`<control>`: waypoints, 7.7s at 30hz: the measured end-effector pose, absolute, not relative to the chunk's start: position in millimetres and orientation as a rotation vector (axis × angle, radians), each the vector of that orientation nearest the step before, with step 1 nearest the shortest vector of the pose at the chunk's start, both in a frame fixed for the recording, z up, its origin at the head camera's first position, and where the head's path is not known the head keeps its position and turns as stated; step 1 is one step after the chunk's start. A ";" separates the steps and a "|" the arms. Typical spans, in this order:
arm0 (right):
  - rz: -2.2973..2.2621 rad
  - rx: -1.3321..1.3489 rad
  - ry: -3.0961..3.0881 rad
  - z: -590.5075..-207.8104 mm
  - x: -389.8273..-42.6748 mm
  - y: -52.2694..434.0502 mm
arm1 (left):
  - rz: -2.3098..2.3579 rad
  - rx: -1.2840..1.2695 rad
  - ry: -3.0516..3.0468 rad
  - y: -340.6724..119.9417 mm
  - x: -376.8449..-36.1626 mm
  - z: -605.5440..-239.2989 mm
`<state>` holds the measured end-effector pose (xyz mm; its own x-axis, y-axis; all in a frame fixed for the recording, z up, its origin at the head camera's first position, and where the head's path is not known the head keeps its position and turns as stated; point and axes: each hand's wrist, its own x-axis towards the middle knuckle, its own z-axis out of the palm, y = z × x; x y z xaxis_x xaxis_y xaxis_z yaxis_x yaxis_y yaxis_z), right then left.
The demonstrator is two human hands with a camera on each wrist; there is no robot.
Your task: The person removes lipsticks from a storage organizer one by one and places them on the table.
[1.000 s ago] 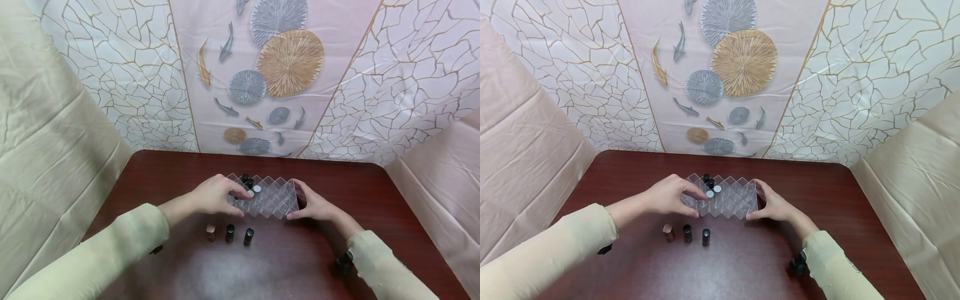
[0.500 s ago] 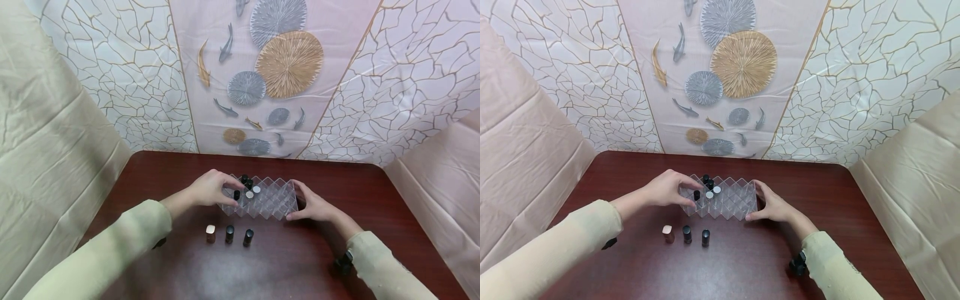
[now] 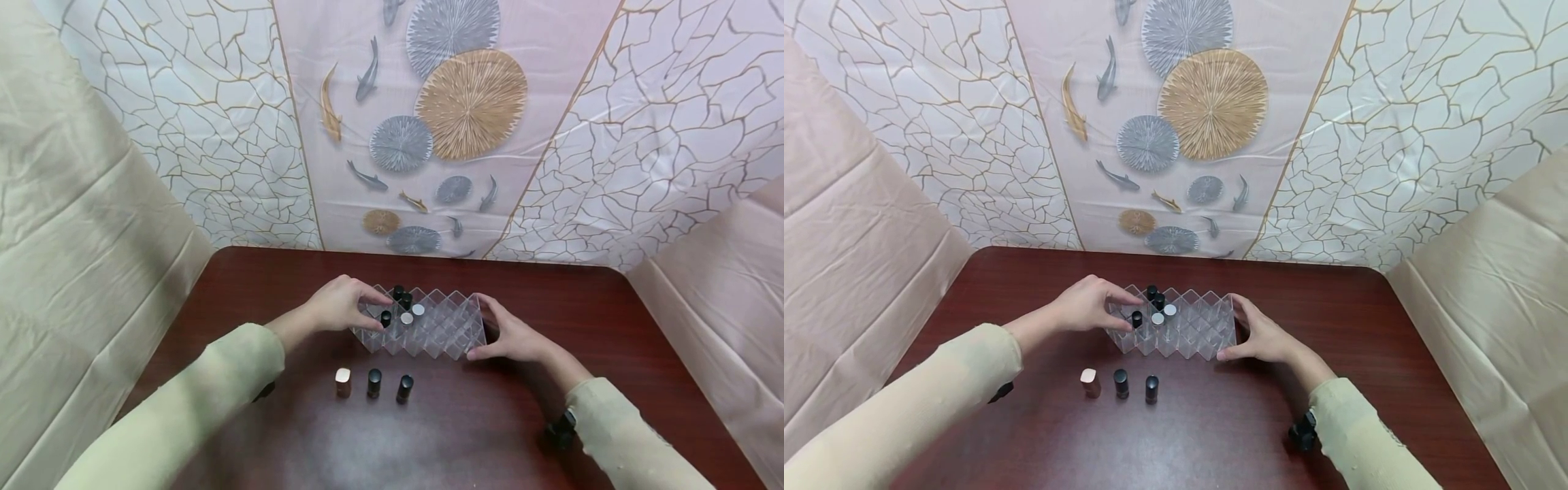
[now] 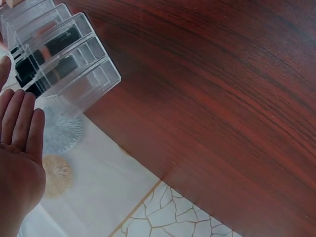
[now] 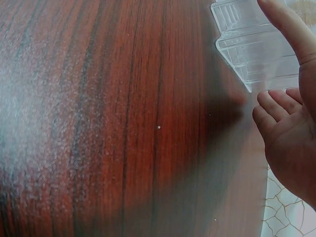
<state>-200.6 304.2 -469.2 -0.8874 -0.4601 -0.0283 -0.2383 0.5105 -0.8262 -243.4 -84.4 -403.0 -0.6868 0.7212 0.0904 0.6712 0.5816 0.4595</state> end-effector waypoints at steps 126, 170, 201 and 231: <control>-1.296 -0.571 2.541 -475.8 -203.6 306.4 | 0.796 1.396 2.586 -17.2 -193.1 -375.3; -1.321 -0.569 2.515 -471.9 -202.6 304.5 | 0.513 1.422 2.568 4.7 -163.4 -407.4; -1.287 -0.554 2.530 -470.6 -200.4 304.6 | 0.668 1.480 2.522 -22.5 -172.9 -394.9; -1.273 -0.562 2.523 -467.8 -200.4 304.5 | 0.743 1.119 2.749 -98.6 -224.9 -365.5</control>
